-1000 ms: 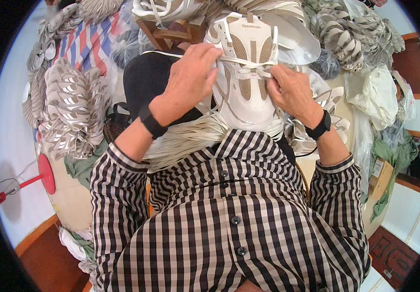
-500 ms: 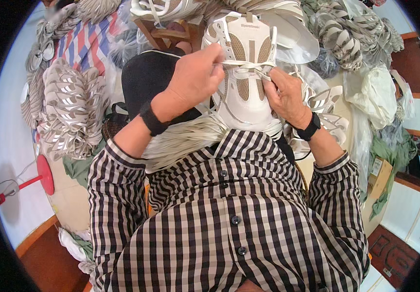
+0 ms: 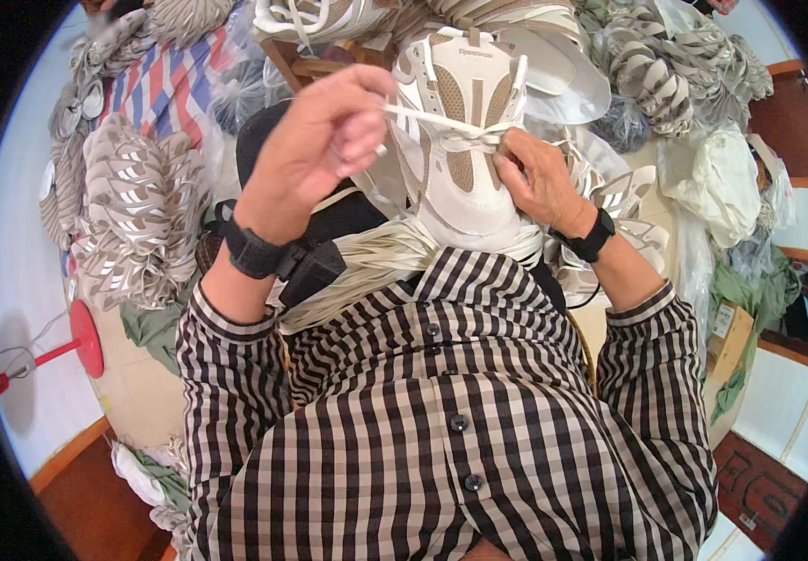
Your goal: Lacing a white and tan athletic shoe while sitting among many shoe components.
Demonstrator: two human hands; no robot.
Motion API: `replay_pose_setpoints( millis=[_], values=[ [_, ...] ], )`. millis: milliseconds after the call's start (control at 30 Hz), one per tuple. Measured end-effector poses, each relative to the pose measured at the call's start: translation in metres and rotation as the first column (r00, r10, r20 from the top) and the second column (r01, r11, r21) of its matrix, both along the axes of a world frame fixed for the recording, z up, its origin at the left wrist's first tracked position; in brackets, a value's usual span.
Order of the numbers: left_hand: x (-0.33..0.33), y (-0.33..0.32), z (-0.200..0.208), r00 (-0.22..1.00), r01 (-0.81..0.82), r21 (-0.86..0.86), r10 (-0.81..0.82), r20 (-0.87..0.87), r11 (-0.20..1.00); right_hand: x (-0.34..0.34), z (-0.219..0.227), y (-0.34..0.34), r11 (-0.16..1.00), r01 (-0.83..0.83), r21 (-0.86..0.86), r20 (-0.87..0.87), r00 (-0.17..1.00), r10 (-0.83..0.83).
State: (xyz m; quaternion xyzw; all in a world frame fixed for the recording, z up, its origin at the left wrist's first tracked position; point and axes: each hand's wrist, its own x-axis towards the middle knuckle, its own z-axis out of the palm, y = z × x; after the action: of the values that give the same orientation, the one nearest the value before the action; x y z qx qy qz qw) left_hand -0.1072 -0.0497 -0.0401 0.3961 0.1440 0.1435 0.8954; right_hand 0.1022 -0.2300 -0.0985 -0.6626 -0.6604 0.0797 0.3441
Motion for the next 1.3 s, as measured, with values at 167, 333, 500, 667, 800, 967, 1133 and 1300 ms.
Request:
replay_pose_setpoints(
  millis=[167, 333, 500, 667, 800, 967, 1133, 1300],
  values=[
    [-0.008, 0.019, -0.001, 0.985, -0.024, -0.169, 0.051, 0.162, 0.985, -0.002, 0.003, 0.002, 0.999, -0.009, -0.036, -0.047, 0.999, 0.008],
    [0.009, 0.048, -0.02, 0.971, -0.117, 0.536, 0.209, -0.115, 0.836, 0.004, 0.005, -0.003, 0.997, 0.0, -0.074, -0.131, 0.991, -0.01],
    [0.002, 0.055, -0.026, 0.923, 0.195, 0.892, 0.231, -0.308, 0.408, 0.016, 0.013, -0.009, 0.992, 0.087, -0.088, -0.338, 0.934, -0.112],
    [0.007, 0.053, -0.033, 0.938, 0.174, 0.965, 0.264, -0.223, 0.194, 0.01, 0.029, 0.004, 0.995, 0.104, -0.007, -0.115, 0.988, -0.104],
    [0.018, 0.049, -0.04, 0.955, 0.141, 0.989, 0.259, -0.146, 0.039, 0.006, 0.033, 0.01, 0.997, 0.008, 0.08, 0.066, 0.998, -0.013],
    [0.037, 0.028, -0.039, 0.942, 0.252, 0.931, 0.155, -0.299, 0.265, 0.013, 0.038, 0.013, 0.996, 0.052, -0.071, -0.186, 0.98, -0.064],
    [0.041, 0.022, -0.036, 0.931, 0.291, 0.841, 0.068, -0.359, 0.456, 0.036, 0.042, 0.023, 0.946, -0.008, -0.324, -0.653, 0.726, -0.218],
    [0.036, 0.026, -0.037, 0.922, 0.315, 0.843, 0.072, -0.382, 0.437, 0.054, 0.025, 0.023, 0.977, -0.05, -0.206, -0.804, 0.578, -0.14]
  ],
)
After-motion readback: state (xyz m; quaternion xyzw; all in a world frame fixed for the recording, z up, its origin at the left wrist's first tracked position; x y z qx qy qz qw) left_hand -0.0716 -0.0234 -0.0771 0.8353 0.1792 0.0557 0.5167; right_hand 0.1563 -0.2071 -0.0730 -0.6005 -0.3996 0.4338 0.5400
